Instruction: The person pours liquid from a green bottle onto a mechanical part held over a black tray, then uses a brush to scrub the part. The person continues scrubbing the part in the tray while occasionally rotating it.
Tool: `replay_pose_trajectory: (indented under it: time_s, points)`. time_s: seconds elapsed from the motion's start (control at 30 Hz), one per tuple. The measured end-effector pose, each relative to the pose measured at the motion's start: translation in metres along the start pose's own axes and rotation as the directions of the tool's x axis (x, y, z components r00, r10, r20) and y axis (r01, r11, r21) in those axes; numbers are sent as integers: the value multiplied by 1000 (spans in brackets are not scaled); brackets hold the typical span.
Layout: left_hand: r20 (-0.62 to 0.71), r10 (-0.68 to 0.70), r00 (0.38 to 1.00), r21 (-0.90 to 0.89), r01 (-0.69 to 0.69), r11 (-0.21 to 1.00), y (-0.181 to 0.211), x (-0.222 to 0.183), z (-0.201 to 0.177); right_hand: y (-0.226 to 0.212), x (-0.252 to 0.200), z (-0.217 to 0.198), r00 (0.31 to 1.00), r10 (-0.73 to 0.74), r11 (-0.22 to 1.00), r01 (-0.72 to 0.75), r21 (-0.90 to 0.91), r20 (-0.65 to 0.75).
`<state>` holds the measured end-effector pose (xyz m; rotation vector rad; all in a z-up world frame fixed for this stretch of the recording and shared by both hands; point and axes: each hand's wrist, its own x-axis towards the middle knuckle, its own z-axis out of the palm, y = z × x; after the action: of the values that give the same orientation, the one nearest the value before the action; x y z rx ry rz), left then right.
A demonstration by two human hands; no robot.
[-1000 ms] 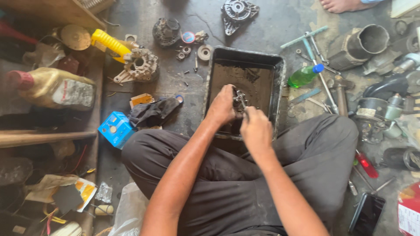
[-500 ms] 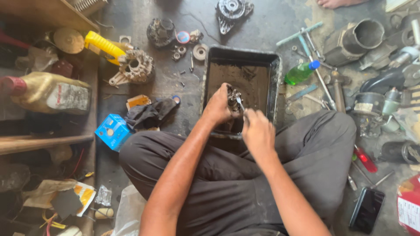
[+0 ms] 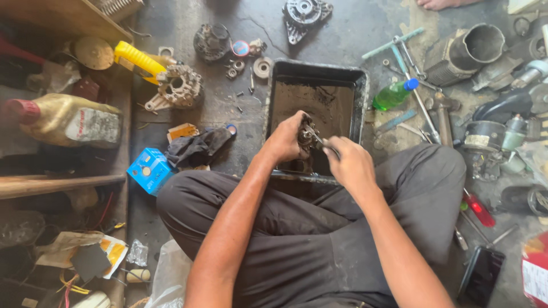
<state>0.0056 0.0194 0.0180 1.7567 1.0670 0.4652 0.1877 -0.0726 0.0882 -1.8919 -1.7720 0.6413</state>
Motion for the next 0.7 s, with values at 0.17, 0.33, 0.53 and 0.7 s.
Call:
replay_pose_trajectory:
  time_s: [0.17,0.33,0.53,0.7]
  points:
    - [-8,161,987,52,-161,986,-2,-1,2,12,10,-12,989,-144,989,145,-19,35]
    - [74,4,997,56,-8,998,1,1,-2,19,18,-18,978,-200,978,203,-48,62]
    - [26,95,995,115,-98,989,-6,3,7,12,9,-3,989,-148,987,147,-65,-19]
    - [-114,63,991,45,-58,997,-7,2,4,-3,2,11,992,-63,996,56,-66,-107]
